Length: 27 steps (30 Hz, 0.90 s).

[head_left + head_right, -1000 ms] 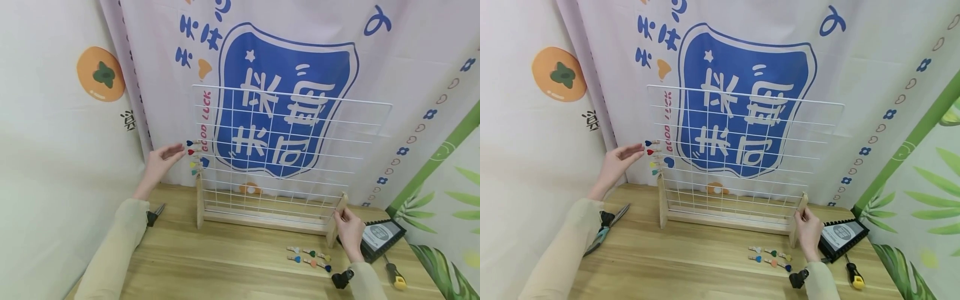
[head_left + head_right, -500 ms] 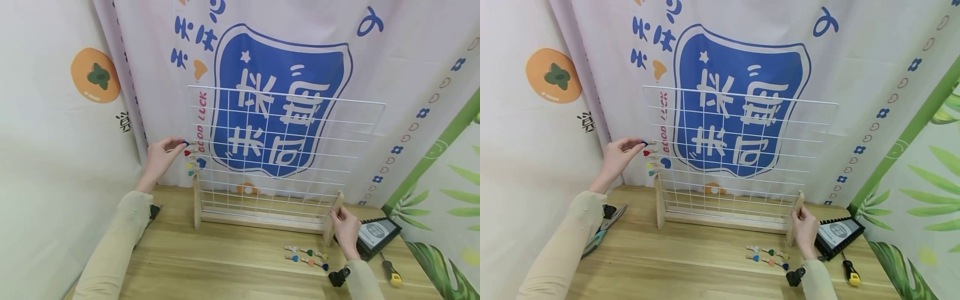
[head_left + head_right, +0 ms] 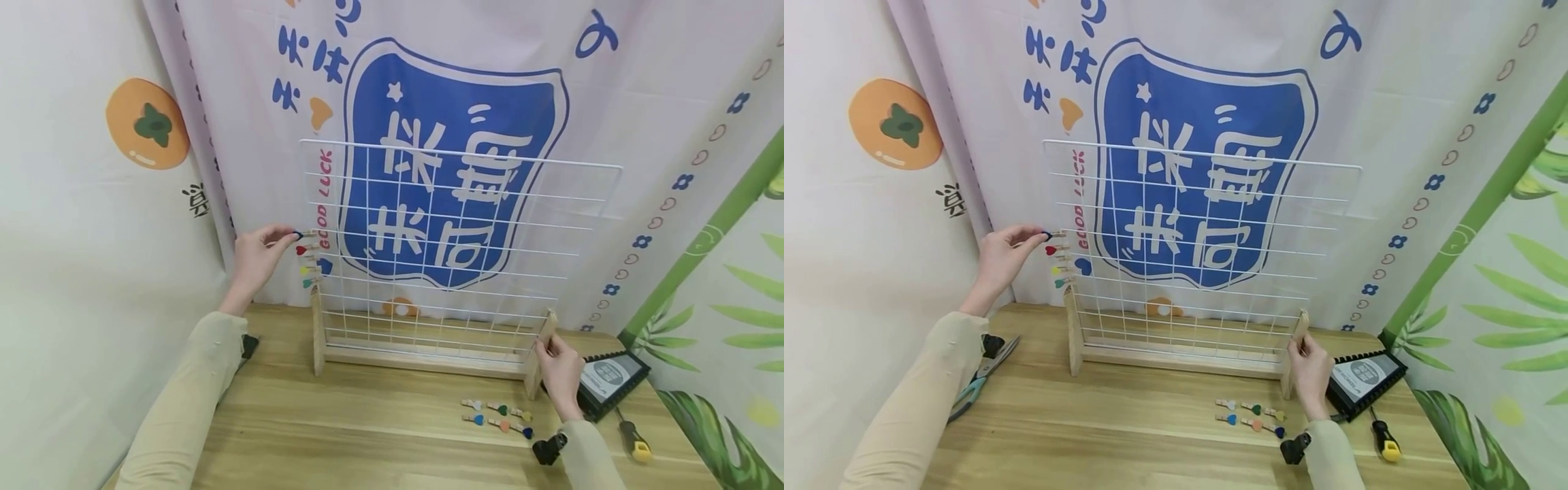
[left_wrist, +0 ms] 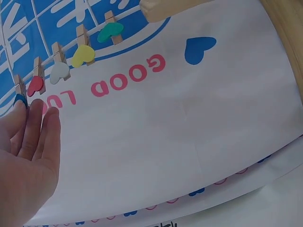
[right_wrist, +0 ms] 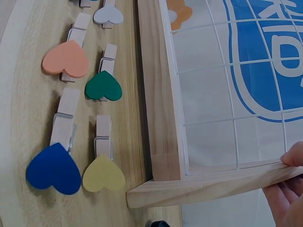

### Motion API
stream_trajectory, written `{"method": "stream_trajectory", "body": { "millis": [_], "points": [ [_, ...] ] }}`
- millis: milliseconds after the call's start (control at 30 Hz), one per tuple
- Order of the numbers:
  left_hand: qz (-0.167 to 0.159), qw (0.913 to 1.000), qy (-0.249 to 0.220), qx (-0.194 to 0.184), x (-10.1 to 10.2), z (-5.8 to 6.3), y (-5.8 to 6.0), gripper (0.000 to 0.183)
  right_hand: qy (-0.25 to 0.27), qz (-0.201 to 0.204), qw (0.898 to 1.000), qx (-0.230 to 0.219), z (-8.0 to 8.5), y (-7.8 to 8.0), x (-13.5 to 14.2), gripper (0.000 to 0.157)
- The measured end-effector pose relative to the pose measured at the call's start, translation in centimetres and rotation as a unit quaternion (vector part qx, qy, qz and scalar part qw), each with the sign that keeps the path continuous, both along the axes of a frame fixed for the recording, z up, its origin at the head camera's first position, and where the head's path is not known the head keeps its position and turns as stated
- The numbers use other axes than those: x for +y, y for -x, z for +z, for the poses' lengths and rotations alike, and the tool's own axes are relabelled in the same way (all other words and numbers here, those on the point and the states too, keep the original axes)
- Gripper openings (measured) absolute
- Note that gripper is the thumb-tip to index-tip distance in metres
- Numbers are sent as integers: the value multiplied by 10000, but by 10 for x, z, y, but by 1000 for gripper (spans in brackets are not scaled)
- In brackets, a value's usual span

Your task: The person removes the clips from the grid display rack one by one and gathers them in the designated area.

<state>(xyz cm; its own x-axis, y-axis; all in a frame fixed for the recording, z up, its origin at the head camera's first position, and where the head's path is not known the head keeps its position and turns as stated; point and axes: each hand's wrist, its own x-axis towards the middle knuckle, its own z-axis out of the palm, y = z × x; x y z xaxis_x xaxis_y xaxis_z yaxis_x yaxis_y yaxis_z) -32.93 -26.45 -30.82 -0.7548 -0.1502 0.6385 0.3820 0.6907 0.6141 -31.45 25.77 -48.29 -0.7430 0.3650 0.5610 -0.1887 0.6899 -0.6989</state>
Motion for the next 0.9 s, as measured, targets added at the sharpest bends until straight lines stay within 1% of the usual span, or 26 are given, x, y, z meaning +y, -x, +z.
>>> {"method": "stream_trajectory", "body": {
  "millis": [133,300,400,500,600,633,700,767,833,900],
  "points": [
    [-9,9999,-40,118,-3,-2,1,23,-1,-32,10000,-10,-1,1,-1,23],
    [22,9996,-224,185,-11,-3,-2,24,-6,-10,10000,10,-1,1,-1,24],
    [90,9991,-400,131,-15,-3,-8,27,5,-28,10000,9,-1,1,0,24],
    [94,9980,-626,46,-18,-2,-16,31,39,-20,10000,-10,-2,1,0,23],
    [1,9977,-670,-38,-15,-2,-26,33,52,-6,10000,-43,-1,1,0,22],
    [-75,9978,-653,-66,-13,-3,-29,33,56,-1,10000,-52,0,1,0,21],
    [-255,9982,-498,-222,-7,-7,-35,32,60,-1,10000,-69,1,0,-1,21],
    [-454,9972,-349,-491,0,-15,-42,32,72,-9,9999,-103,1,0,-2,21],
    [-702,9945,-235,-747,9,-27,-45,30,90,-14,9999,-134,2,-1,-2,21],
    [-919,9914,-104,-928,17,-43,-47,27,96,-12,9998,-148,2,-1,-2,21]
  ]
}}
